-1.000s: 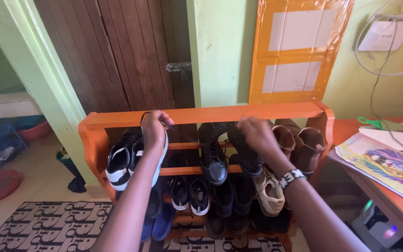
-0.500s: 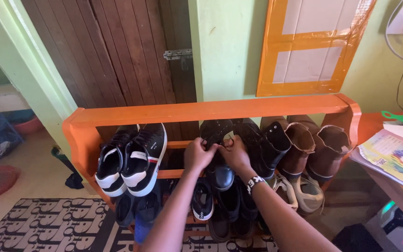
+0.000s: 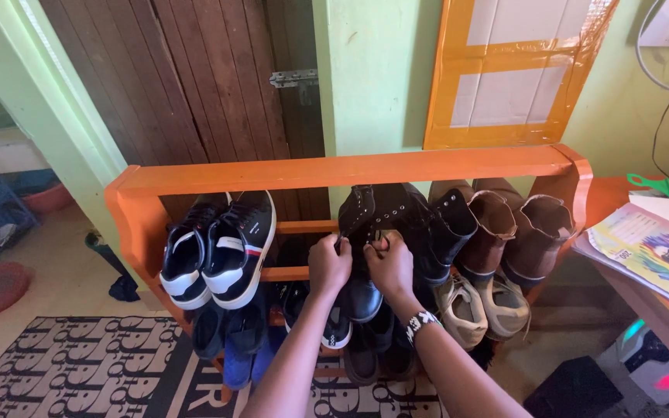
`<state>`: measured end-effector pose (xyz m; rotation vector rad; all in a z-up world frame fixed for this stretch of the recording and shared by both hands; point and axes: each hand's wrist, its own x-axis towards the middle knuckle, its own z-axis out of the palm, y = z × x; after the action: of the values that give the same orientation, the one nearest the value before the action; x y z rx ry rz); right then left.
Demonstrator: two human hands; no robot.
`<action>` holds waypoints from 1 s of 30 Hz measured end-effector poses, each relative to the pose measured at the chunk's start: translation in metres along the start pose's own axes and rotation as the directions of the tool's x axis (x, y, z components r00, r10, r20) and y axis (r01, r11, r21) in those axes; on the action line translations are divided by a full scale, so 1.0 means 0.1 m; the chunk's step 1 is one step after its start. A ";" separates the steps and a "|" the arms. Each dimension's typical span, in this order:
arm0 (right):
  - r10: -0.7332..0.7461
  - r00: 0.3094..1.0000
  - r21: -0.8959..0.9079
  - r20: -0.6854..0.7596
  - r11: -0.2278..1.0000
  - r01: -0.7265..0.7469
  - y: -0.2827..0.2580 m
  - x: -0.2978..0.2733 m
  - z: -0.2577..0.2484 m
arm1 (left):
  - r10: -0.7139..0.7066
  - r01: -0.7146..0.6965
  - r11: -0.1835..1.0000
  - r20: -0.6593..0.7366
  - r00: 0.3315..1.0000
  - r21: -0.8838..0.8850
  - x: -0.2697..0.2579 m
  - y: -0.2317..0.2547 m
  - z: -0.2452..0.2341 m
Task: Lacing and unlacing a pair of black boots on an entryway shoe rack.
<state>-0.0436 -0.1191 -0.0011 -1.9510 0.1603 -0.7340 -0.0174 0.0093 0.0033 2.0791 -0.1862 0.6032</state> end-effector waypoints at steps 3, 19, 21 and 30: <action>0.141 0.985 0.125 0.103 0.980 -0.154 -0.24 -0.13 -0.20 | -0.035 0.035 0.998 -0.006 0.999 -0.056 -0.08 0.07 -0.06; 0.046 0.956 0.159 0.290 0.983 -0.096 0.57 0.21 -0.13 | 0.070 -0.069 0.997 0.030 0.997 -0.026 -0.08 -0.12 0.00; 0.080 0.949 0.276 0.306 0.946 -0.169 0.59 0.25 -0.09 | 0.068 -0.068 0.997 -0.008 0.998 -0.024 -0.10 -0.05 0.00; -0.076 0.960 0.291 0.269 0.957 -0.006 0.44 0.03 -0.05 | 0.059 -0.060 0.998 0.062 0.996 0.016 -0.10 0.19 -0.06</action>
<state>-0.0352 -0.1460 -0.0359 -1.7551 -0.1476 -0.4687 -0.0349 0.0030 0.0153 2.1175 -0.2802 0.5788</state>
